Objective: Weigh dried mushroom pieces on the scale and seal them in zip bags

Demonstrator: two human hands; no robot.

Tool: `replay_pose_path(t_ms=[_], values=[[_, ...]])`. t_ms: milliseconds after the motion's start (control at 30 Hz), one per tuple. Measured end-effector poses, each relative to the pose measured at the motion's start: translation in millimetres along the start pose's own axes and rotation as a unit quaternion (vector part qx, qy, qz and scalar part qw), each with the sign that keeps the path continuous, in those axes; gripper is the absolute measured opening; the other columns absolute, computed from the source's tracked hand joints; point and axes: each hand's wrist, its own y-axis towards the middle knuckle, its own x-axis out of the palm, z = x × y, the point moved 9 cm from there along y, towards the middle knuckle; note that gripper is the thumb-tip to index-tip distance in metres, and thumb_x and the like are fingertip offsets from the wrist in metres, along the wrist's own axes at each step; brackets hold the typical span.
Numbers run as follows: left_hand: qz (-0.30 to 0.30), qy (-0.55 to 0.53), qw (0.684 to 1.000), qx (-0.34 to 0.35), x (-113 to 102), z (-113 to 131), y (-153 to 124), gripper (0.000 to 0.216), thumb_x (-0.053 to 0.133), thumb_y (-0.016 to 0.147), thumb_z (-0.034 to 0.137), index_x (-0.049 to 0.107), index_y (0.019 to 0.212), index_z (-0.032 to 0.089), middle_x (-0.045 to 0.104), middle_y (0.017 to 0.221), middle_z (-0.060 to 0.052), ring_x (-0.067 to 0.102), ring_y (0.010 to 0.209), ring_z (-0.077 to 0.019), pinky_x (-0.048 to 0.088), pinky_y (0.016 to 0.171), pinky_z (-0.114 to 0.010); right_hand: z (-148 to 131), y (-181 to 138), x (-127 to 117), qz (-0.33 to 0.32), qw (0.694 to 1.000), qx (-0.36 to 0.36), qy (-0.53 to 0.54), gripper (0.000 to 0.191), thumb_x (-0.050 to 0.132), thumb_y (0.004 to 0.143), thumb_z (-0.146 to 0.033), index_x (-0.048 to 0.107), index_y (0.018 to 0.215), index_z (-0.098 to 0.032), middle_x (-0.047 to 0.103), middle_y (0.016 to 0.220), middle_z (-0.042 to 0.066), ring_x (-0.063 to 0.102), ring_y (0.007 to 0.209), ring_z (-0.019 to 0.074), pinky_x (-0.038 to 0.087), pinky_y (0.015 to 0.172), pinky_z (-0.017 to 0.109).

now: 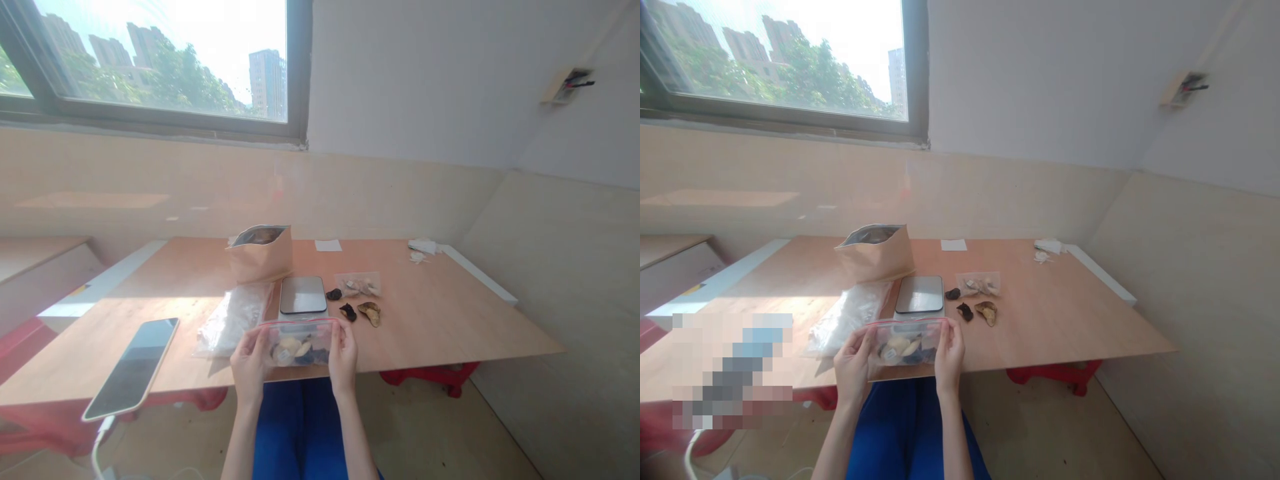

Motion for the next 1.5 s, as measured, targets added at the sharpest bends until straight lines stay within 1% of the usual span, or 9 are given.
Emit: replay_pose_path(t_ms=[167,367,500,633,767,933,1100,1367,1500], values=[[-0.008,0.045,0.999,0.004,-4.9,8.9,-2.2,0.042,0.063,0.068,0.054,0.068,0.082,0.015,0.070,0.080,-0.006,0.063,0.079,-0.0203,0.050,0.072,-0.029,-4.1,-0.9,-3.3,0.002,0.999,-0.029,-0.029,0.037,0.046,0.085,-0.052,0.056,0.087,-0.017,0.069,0.078,0.008,0.064,0.068,0.0182,0.051,0.069,0.030],[-0.018,0.108,0.994,0.018,-7.8,20.2,-3.6,0.042,0.060,0.070,0.056,0.065,0.085,0.017,0.069,0.086,-0.006,0.062,0.086,-0.0221,0.048,0.079,-0.032,-13.3,-0.6,-7.2,-0.002,0.995,-0.056,-0.083,0.034,0.047,0.086,-0.048,0.059,0.085,-0.016,0.067,0.079,0.007,0.063,0.078,0.0188,0.048,0.076,0.029],[-0.018,0.111,0.994,0.015,-6.9,20.6,-5.0,0.043,0.059,0.070,0.057,0.063,0.086,0.017,0.068,0.087,-0.006,0.062,0.087,-0.0220,0.047,0.080,-0.032,-16.5,0.1,-8.7,-0.002,0.994,-0.062,-0.092,0.034,0.047,0.086,-0.047,0.061,0.082,-0.016,0.066,0.078,0.007,0.062,0.078,0.0187,0.047,0.076,0.029],[-0.005,0.112,0.993,0.025,-7.6,17.1,-7.6,0.043,0.058,0.072,0.057,0.062,0.088,0.018,0.067,0.089,-0.005,0.061,0.088,-0.0214,0.046,0.081,-0.032,-11.7,-1.3,-8.0,0.006,0.996,-0.048,-0.077,0.034,0.049,0.085,-0.048,0.061,0.083,-0.016,0.066,0.078,0.007,0.063,0.076,0.0188,0.048,0.075,0.029],[0.006,0.117,0.993,0.025,-12.9,13.6,-5.3,0.044,0.055,0.073,0.059,0.062,0.090,0.018,0.067,0.089,-0.005,0.061,0.088,-0.0218,0.046,0.081,-0.032,-5.9,-2.8,-3.3,-0.011,0.997,-0.038,-0.059,0.036,0.044,0.087,-0.047,0.062,0.087,-0.016,0.066,0.078,0.006,0.063,0.076,0.0187,0.048,0.074,0.029],[-0.017,0.134,0.991,0.020,-17.5,12.6,2.4,0.048,0.053,0.072,0.062,0.065,0.086,0.018,0.069,0.087,-0.005,0.062,0.087,-0.0225,0.047,0.078,-0.030,-7.9,-2.1,-2.8,-0.018,0.996,-0.051,-0.071,0.037,0.041,0.089,-0.047,0.061,0.083,-0.016,0.065,0.071,0.005,0.062,0.071,0.0177,0.048,0.071,0.027],[-0.016,0.144,0.989,0.029,-19.5,15.4,2.4,0.048,0.054,0.071,0.063,0.064,0.085,0.018,0.069,0.085,-0.005,0.063,0.081,-0.0217,0.048,0.074,-0.030,-13.5,-3.3,-4.1,0.000,0.993,-0.073,-0.090,0.036,0.042,0.089,-0.046,0.060,0.081,-0.017,0.065,0.070,0.005,0.062,0.068,0.0169,0.048,0.068,0.026],[-0.004,0.142,0.987,0.071,-17.1,26.0,-4.9,0.043,0.055,0.074,0.058,0.064,0.085,0.018,0.068,0.084,-0.005,0.062,0.081,-0.0204,0.047,0.074,-0.028,-9.1,-5.6,-5.8,0.016,0.993,-0.064,-0.093,0.034,0.043,0.089,-0.046,0.060,0.082,-0.017,0.066,0.073,0.006,0.062,0.068,0.0171,0.048,0.069,0.028],[-0.019,0.131,0.990,0.043,-17.5,18.9,-0.3,0.044,0.057,0.072,0.059,0.064,0.085,0.018,0.068,0.082,-0.005,0.063,0.079,-0.0205,0.047,0.073,-0.029,-3.0,-3.2,-6.3,0.006,0.995,-0.047,-0.083,0.035,0.044,0.088,-0.047,0.060,0.083,-0.016,0.067,0.075,0.006,0.062,0.071,0.0177,0.048,0.071,0.029]])
